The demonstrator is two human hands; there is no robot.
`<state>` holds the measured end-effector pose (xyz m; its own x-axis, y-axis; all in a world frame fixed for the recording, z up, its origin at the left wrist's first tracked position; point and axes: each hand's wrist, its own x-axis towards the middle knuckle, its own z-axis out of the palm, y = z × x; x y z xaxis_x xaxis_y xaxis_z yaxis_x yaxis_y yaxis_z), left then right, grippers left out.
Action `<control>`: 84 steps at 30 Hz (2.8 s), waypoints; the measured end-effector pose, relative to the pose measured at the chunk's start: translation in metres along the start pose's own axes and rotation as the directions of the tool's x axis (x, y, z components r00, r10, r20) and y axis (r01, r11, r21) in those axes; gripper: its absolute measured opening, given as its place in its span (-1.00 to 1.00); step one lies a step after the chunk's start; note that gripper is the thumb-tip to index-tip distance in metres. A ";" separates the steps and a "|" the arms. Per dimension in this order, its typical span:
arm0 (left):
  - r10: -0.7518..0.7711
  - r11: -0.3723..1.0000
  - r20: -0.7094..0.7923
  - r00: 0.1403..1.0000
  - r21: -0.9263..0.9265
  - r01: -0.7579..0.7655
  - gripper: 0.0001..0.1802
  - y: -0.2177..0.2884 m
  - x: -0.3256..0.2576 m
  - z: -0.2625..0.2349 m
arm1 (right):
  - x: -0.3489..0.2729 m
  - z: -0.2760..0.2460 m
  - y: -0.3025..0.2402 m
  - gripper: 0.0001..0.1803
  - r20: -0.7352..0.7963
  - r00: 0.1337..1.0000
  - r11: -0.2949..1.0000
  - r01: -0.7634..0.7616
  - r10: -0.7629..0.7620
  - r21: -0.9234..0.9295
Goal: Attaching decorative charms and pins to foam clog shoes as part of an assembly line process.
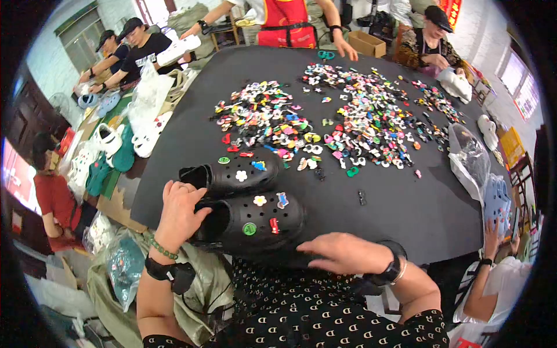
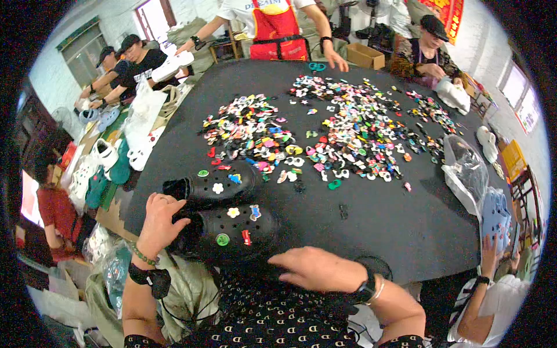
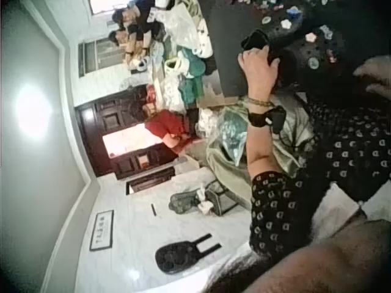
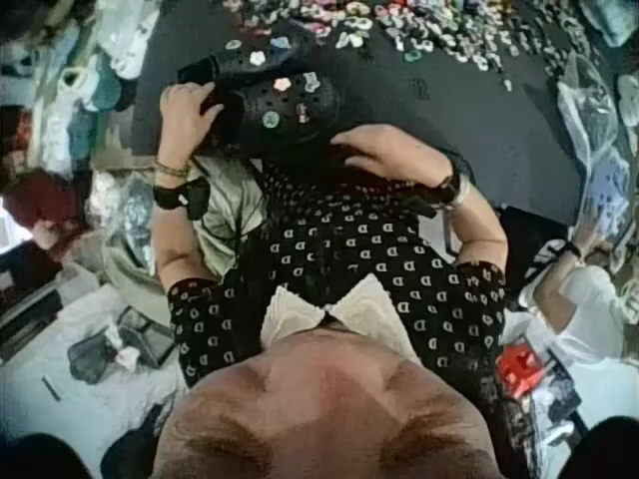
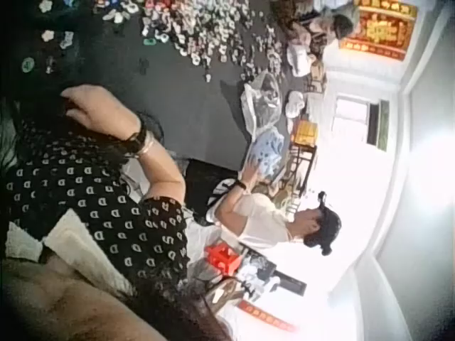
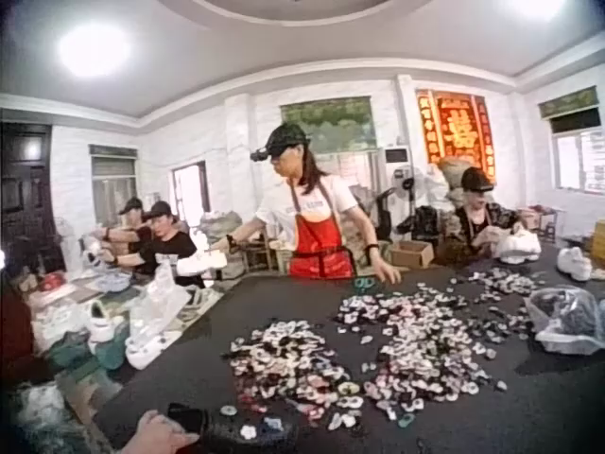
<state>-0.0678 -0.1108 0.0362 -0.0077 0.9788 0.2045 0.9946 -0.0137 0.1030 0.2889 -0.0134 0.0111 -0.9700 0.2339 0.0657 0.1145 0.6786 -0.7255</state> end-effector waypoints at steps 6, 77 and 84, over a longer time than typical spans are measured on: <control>-0.100 0.995 -0.278 0.955 0.000 0.104 -0.60 0.041 -0.019 -0.007 | 0.033 -0.045 0.007 -0.53 -0.170 0.979 0.993 0.097 -0.108 -0.074; -0.302 0.780 0.000 0.953 -0.575 0.247 -0.66 0.073 -0.012 0.044 | 0.110 -0.072 0.118 -0.91 -0.673 0.700 0.937 -0.349 0.238 -0.032; -0.470 0.813 -0.166 0.867 -0.464 0.351 -0.62 0.083 -0.007 0.032 | 0.124 -0.077 0.095 -0.42 -0.482 0.871 0.945 -0.080 -0.089 -0.319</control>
<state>0.0183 -0.1121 0.0124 -0.4910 0.8212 0.2910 0.7582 0.2382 0.6070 0.1955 0.1336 0.0031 -0.7522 0.4792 0.4523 0.2538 0.8441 -0.4723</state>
